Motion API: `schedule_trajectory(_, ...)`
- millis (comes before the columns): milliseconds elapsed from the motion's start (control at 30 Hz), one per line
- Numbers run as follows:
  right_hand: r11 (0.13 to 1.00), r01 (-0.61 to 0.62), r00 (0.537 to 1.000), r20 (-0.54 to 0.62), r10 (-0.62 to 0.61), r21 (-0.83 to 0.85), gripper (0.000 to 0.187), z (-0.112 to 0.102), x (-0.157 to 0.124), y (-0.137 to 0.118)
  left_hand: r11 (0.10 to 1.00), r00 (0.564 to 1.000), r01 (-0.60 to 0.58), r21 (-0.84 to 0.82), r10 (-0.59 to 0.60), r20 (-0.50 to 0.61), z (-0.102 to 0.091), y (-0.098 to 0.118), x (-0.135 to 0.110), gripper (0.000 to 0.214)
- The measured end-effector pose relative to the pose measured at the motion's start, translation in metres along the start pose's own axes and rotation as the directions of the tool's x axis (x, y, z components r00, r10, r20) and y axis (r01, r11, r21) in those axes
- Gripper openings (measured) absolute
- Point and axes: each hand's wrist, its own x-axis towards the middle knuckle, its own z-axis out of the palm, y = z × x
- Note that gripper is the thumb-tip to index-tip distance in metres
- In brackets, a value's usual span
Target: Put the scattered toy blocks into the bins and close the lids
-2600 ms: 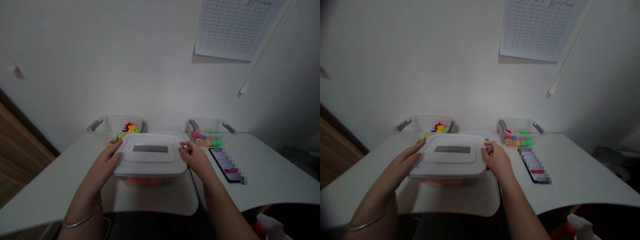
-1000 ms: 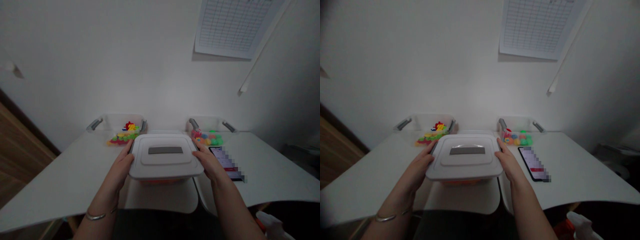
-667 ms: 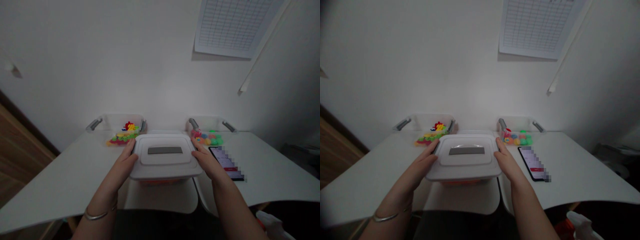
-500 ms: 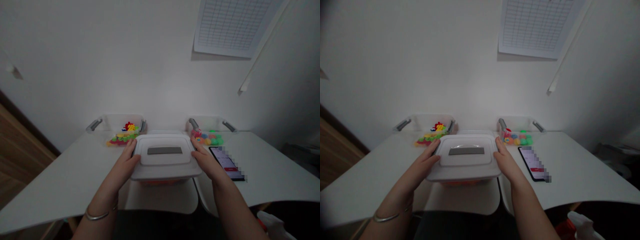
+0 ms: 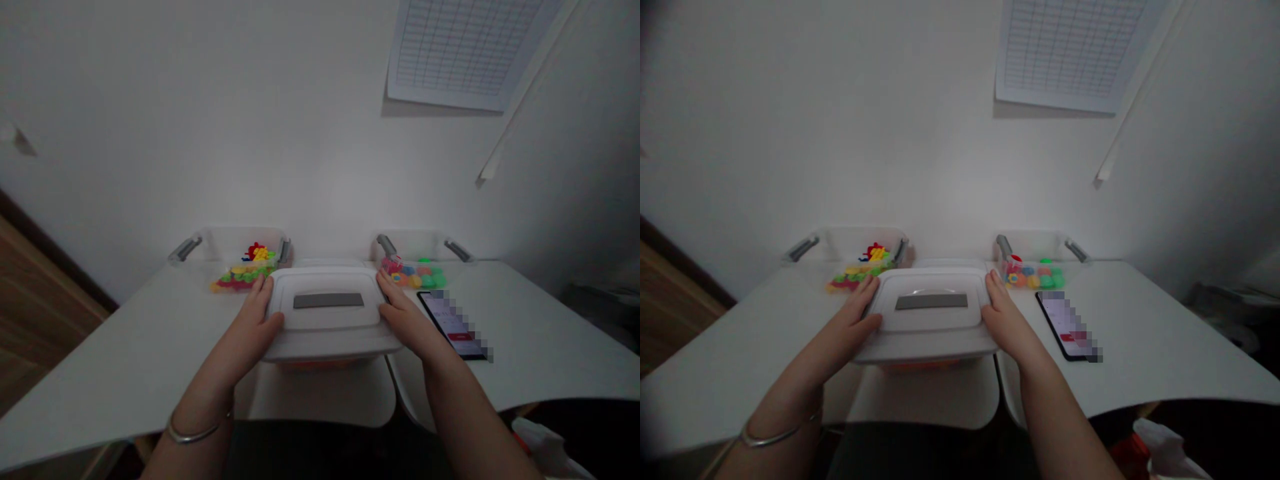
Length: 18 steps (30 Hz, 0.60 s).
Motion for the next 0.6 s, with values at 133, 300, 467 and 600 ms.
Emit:
schedule_trajectory(133,0.939,-0.141,0.99,0.036,0.137,0.312,0.079,0.0,-0.009,-0.006,0.997,0.999,-0.03,0.07,0.029,0.021,-0.003,-0.004,0.0,0.07)
schedule_trajectory(300,0.664,-0.185,0.966,0.009,0.259,0.724,0.069,0.011,-0.019,-0.008,0.948,0.956,-0.16,0.276,0.219,-0.195,-0.001,0.006,-0.012,0.059)
schedule_trajectory(467,0.613,-0.099,0.976,-0.043,0.212,0.784,0.059,0.028,-0.018,0.004,0.784,0.877,-0.379,0.492,0.474,-0.079,0.012,0.041,-0.035,0.045)
schedule_trajectory(600,0.746,-0.067,0.995,-0.011,0.099,0.663,0.061,0.042,-0.019,0.003,0.673,0.811,-0.493,0.551,0.585,0.01,0.028,0.061,-0.046,0.036)
